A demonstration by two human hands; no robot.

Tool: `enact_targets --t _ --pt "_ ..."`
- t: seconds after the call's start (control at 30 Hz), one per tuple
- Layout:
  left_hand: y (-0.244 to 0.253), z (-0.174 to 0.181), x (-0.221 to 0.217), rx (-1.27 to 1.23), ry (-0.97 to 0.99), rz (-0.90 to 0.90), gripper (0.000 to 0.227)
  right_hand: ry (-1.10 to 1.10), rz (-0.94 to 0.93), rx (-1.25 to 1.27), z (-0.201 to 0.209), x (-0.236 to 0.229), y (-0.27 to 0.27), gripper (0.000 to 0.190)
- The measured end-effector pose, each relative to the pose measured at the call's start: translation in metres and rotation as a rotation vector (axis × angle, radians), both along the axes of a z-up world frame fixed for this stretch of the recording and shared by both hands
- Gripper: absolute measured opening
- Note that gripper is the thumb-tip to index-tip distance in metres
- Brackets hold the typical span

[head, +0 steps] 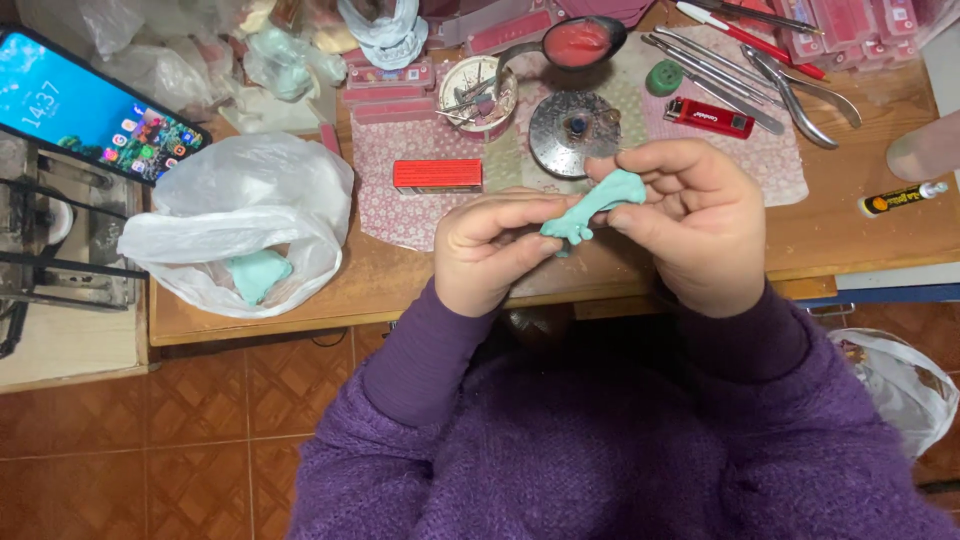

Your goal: The person shapes a light blue clay object into a curved, horseshoe-like form using their hands. They then pick up a yellow tube and a red box from the cluttered workbench.

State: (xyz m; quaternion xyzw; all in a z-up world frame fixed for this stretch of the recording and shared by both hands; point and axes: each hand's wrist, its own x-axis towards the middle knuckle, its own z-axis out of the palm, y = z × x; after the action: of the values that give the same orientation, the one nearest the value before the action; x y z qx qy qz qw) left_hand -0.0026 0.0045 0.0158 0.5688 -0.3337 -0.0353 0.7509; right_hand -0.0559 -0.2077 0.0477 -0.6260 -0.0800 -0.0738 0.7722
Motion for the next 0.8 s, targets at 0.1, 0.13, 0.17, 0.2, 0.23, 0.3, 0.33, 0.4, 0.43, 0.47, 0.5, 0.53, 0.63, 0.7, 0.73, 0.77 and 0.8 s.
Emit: enact_targets --t 0.1,0.13,0.17,0.2,0.23,0.3,0.33,0.4,0.43,0.47,0.5,0.53,0.63,0.7,0.73,0.77,0.8 --pt "0.0 0.0 0.0 0.059 -0.048 0.037 0.032 -0.047 -0.033 -0.003 -0.005 -0.004 0.0 0.046" --pt "0.0 0.003 -0.001 0.06 -0.049 0.035 0.032 -0.049 -0.035 -0.002 -0.005 -0.005 0.001 0.046" --pt "-0.001 0.005 -0.001 0.065 -0.049 0.037 0.031 -0.046 -0.05 -0.002 -0.005 -0.007 0.003 0.046" --pt "-0.001 0.007 -0.002 0.07 -0.048 0.039 0.03 -0.044 -0.065 -0.002 -0.005 -0.008 0.004 0.047" --pt "-0.001 0.007 -0.002 0.071 -0.05 0.039 0.03 -0.045 -0.065 -0.001 -0.007 -0.008 0.004 0.047" --pt "-0.001 0.007 -0.002 0.085 -0.076 0.038 0.03 -0.062 -0.083 0.029 -0.012 -0.008 0.005 0.046" --pt "-0.001 0.006 -0.001 0.086 -0.077 0.037 0.03 -0.062 -0.083 0.03 -0.013 -0.008 0.005 0.046" --pt "-0.001 0.004 -0.001 0.101 -0.103 0.046 0.034 -0.084 -0.112 0.051 -0.015 -0.009 0.004 0.043" --pt "-0.001 0.006 -0.001 0.102 -0.104 0.045 0.034 -0.085 -0.112 0.052 -0.018 -0.009 0.002 0.043" --pt "-0.001 0.007 -0.002 0.116 -0.109 0.076 0.034 -0.088 -0.114 0.097 -0.021 -0.009 -0.001 0.043" --pt "-0.001 0.008 -0.002 0.13 -0.113 0.105 0.033 -0.091 -0.118 0.142 -0.024 -0.01 -0.003 0.043" --pt "-0.001 0.008 -0.003 0.13 -0.114 0.103 0.033 -0.093 -0.121 0.142 -0.026 -0.01 -0.006 0.043" --pt "0.001 0.012 -0.005 0.137 -0.088 0.199 0.022 -0.126 -0.095 0.265 -0.031 -0.01 -0.013 0.044" --pt "0.005 0.017 -0.006 0.277 -0.141 0.317 0.013 -0.173 -0.063 0.339 -0.035 -0.01 -0.018 0.045" --pt "0.006 0.019 -0.006 0.278 -0.144 0.312 0.013 -0.176 -0.068 0.341 -0.034 -0.011 -0.02 0.045" --pt "0.007 0.021 -0.006 0.348 -0.2 0.395 0.012 -0.169 -0.076 0.348 -0.034 -0.012 -0.022 0.045" --pt "0.008 0.023 -0.006 0.417 -0.256 0.478 0.015 -0.162 -0.083 0.355 -0.035 -0.013 -0.024 0.045"
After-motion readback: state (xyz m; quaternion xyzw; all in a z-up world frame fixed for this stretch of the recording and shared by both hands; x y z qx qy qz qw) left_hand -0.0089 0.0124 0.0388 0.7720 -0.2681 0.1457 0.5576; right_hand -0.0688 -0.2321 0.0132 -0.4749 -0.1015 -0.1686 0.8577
